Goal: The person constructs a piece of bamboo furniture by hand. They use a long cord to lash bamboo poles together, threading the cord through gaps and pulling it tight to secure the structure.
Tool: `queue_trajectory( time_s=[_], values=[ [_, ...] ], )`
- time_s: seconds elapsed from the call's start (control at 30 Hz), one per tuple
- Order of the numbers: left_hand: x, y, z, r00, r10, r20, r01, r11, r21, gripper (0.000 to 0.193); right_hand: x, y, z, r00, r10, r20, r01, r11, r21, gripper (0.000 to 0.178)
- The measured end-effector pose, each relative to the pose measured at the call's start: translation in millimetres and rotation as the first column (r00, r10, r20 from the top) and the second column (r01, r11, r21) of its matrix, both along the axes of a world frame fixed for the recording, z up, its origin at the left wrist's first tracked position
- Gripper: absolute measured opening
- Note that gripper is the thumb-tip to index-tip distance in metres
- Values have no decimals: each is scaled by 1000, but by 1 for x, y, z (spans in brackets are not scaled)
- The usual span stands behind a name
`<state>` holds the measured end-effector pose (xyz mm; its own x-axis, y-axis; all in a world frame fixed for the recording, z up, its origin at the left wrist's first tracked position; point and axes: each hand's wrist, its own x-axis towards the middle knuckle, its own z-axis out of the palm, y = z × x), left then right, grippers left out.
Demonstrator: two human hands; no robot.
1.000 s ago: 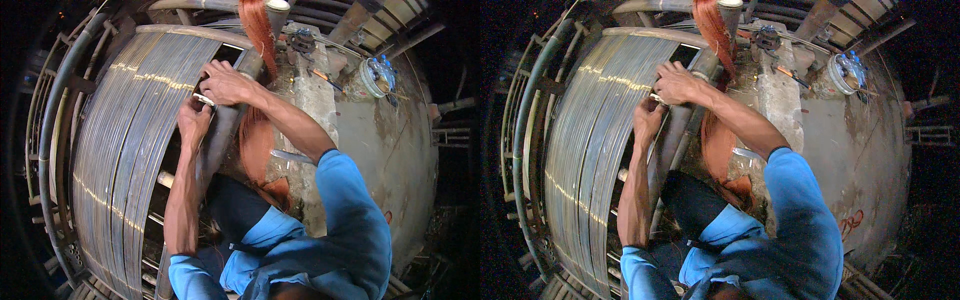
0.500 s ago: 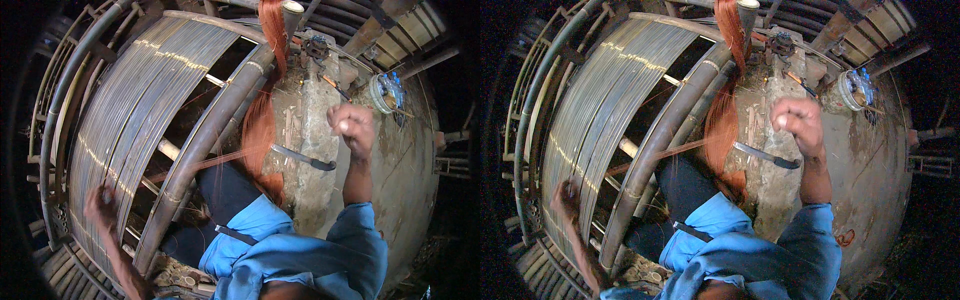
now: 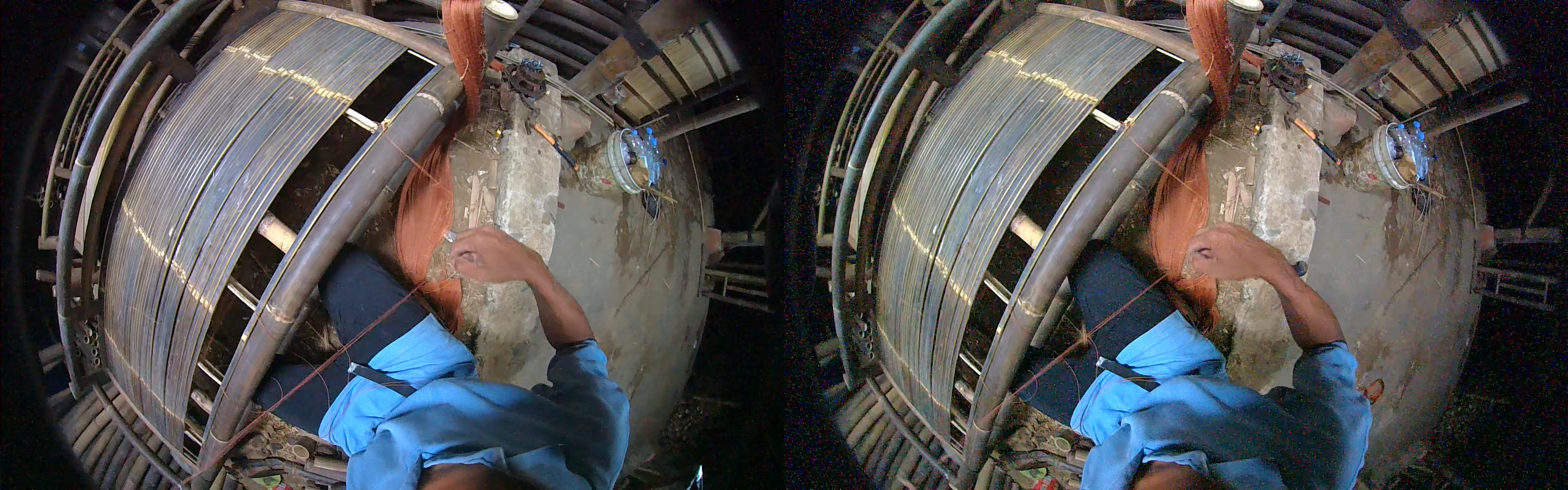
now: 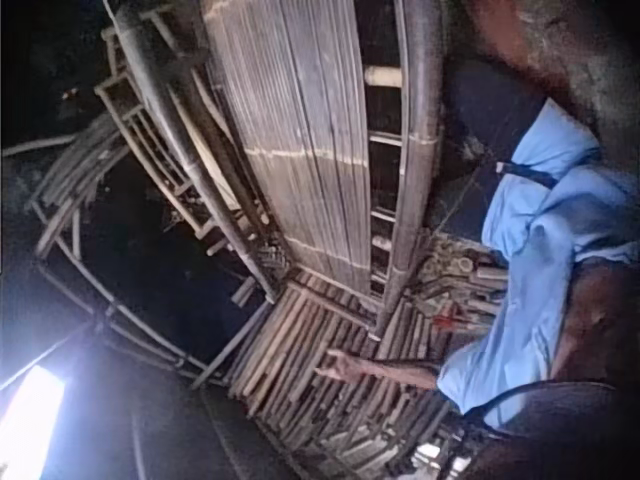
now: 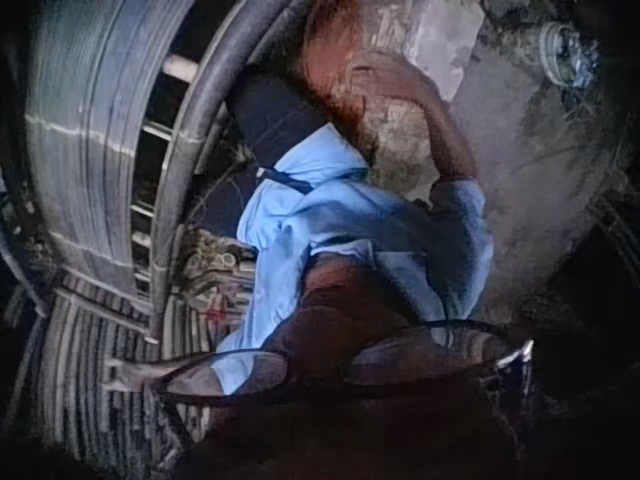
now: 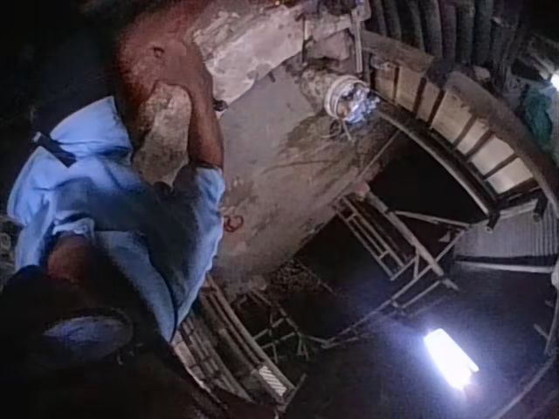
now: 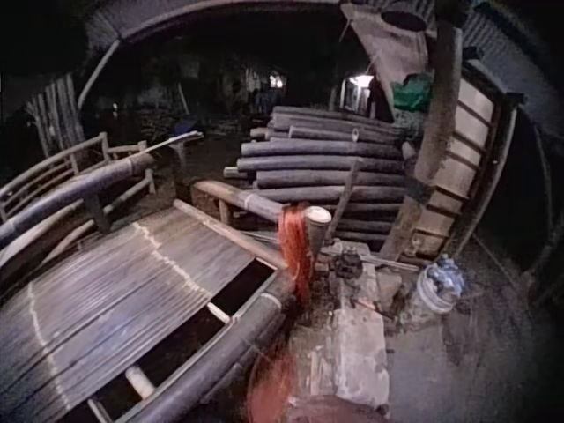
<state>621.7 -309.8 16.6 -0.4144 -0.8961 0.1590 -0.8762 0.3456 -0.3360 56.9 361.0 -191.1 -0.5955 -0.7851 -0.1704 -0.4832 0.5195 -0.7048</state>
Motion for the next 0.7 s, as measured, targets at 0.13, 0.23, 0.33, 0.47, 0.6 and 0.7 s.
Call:
queue_trajectory(
  time_s=[0.13,0.23,0.33,0.47,0.6,0.7],
  values=[
    [29,3,-13,985,157,72,-171,943,285,35,-43,9,-59,996,-61,71,21,883,469,19],
    [4,5,-21,984,145,-101,-69,841,537,41,-70,-23,-61,872,-422,-247,402,906,-130,43],
    [-86,17,-52,898,120,-423,259,633,730,46,-108,-79,-70,644,-765,0,668,563,-487,86],
    [-249,81,-78,889,-2,-458,393,516,761,55,-108,-123,-111,526,-507,683,849,281,-447,115],
    [-305,121,-101,843,-218,-492,530,497,688,47,-77,-112,-76,387,-520,761,881,451,-140,69],
    [-310,127,-127,766,-383,-517,643,478,599,39,-81,-102,-84,573,-718,394,815,447,-369,45]
  ],
)
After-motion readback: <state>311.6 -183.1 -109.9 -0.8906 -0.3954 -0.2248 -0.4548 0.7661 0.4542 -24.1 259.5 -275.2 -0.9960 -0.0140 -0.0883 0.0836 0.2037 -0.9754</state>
